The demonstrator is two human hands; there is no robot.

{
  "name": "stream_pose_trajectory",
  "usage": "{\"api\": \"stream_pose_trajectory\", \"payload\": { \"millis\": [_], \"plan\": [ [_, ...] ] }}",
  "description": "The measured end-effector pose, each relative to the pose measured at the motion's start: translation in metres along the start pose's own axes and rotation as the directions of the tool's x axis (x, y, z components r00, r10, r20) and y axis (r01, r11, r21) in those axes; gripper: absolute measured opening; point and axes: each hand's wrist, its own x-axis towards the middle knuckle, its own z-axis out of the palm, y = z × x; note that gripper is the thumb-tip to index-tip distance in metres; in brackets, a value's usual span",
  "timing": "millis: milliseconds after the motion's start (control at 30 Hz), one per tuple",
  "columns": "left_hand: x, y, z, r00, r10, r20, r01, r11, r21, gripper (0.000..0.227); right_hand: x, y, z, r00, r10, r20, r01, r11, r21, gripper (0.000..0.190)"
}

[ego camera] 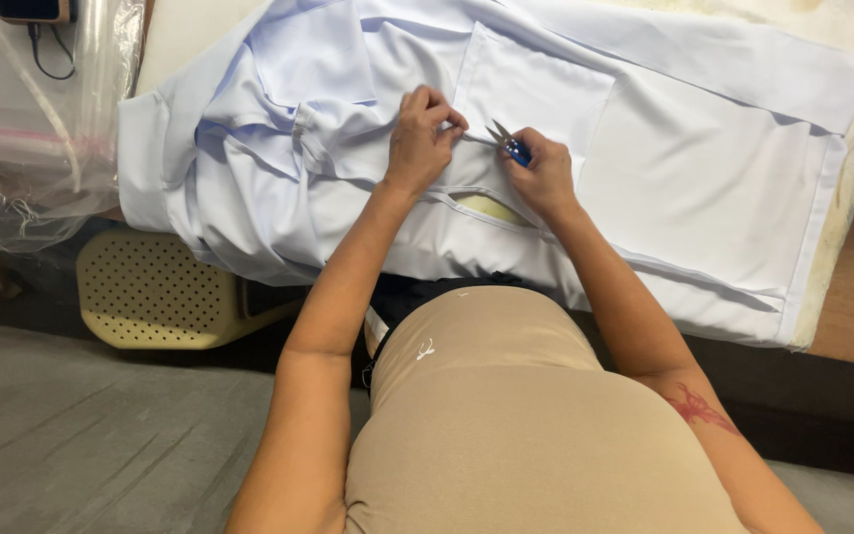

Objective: The person uses small scissors to trim loose threads and excess fabric from a white shirt laid on a worktable. They repeatedly reposition the shirt to access different seams and edges, cutting small pieces of thread and fabric along the way.

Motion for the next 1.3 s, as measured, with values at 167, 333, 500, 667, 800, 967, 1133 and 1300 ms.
{"api": "stream_pose_trajectory", "payload": {
  "millis": [167,333,500,667,800,967,1133,1300],
  "plan": [
    [0.017,-0.008,0.008,0.951,-0.155,0.268,0.262,0.866,-0.427,0.009,0.024,0.007,-0.011,0.971,0.192,0.141,-0.226,0.931,0.286,0.015],
    [0.01,-0.036,0.03,0.814,-0.339,0.472,0.574,0.594,-0.563,0.029,0.009,-0.015,-0.012,0.981,-0.151,-0.121,0.129,0.977,-0.17,0.033],
    [-0.001,-0.056,0.037,0.789,-0.371,0.49,0.614,0.499,-0.611,0.037,-0.008,-0.035,-0.003,0.943,-0.321,-0.085,0.29,0.921,-0.26,0.027],
    [-0.002,-0.052,0.032,0.784,-0.361,0.504,0.62,0.462,-0.634,0.041,-0.002,-0.038,0.006,0.957,-0.287,-0.045,0.265,0.926,-0.271,0.031],
    [-0.003,-0.042,0.023,0.8,-0.349,0.487,0.598,0.517,-0.612,0.041,0.001,-0.039,0.009,0.984,-0.174,-0.026,0.164,0.96,-0.225,0.034],
    [0.006,-0.028,0.011,0.81,-0.334,0.483,0.581,0.567,-0.584,0.041,0.008,-0.048,0.003,0.989,-0.147,0.031,0.15,0.969,-0.195,0.034],
    [0.007,-0.022,0.005,0.805,-0.336,0.49,0.584,0.599,-0.548,0.04,0.01,-0.05,0.002,0.986,-0.157,0.054,0.164,0.972,-0.168,0.034],
    [0.006,-0.021,0.006,0.814,-0.329,0.479,0.571,0.604,-0.555,0.039,0.01,-0.044,0.004,0.994,-0.102,0.027,0.104,0.989,-0.103,0.035]
  ]
}}
